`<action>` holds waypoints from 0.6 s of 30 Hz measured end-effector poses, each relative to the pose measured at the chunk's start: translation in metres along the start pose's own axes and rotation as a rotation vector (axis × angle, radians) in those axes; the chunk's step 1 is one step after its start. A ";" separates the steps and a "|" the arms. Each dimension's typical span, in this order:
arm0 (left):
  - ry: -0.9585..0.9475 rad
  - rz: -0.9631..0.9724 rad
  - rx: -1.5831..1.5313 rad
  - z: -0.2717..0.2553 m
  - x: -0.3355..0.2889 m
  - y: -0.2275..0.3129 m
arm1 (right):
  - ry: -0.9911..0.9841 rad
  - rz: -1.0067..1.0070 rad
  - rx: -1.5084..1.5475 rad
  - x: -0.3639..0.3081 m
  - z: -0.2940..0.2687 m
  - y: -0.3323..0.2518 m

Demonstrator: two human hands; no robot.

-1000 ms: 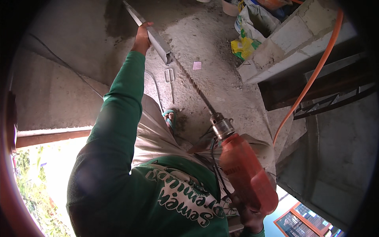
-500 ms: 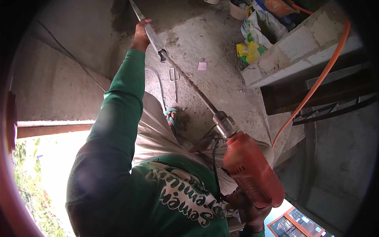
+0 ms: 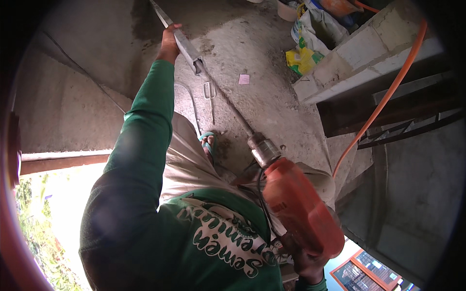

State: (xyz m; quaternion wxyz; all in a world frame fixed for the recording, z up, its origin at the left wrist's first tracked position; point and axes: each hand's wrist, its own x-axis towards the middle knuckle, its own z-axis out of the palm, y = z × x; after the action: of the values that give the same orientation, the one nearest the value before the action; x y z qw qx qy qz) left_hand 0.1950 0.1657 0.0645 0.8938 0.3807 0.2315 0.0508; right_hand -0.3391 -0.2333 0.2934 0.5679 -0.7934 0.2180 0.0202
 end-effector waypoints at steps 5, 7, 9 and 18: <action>-0.005 0.064 0.036 -0.002 0.004 -0.009 | -0.032 -0.504 -0.418 0.009 -0.007 0.018; -0.015 0.051 0.071 -0.004 0.006 -0.010 | -0.071 -0.416 -0.269 0.009 -0.010 0.020; -0.018 0.028 0.119 -0.006 0.006 -0.008 | -0.088 -0.210 -0.067 0.005 -0.014 0.016; 0.049 -0.044 0.047 0.003 -0.008 -0.001 | -0.094 0.021 0.047 0.004 -0.005 -0.011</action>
State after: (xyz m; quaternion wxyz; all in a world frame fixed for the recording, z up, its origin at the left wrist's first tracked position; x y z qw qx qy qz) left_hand 0.1888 0.1612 0.0686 0.8795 0.3952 0.2626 0.0350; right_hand -0.3323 -0.2366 0.3042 0.5956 -0.7758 0.2001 0.0582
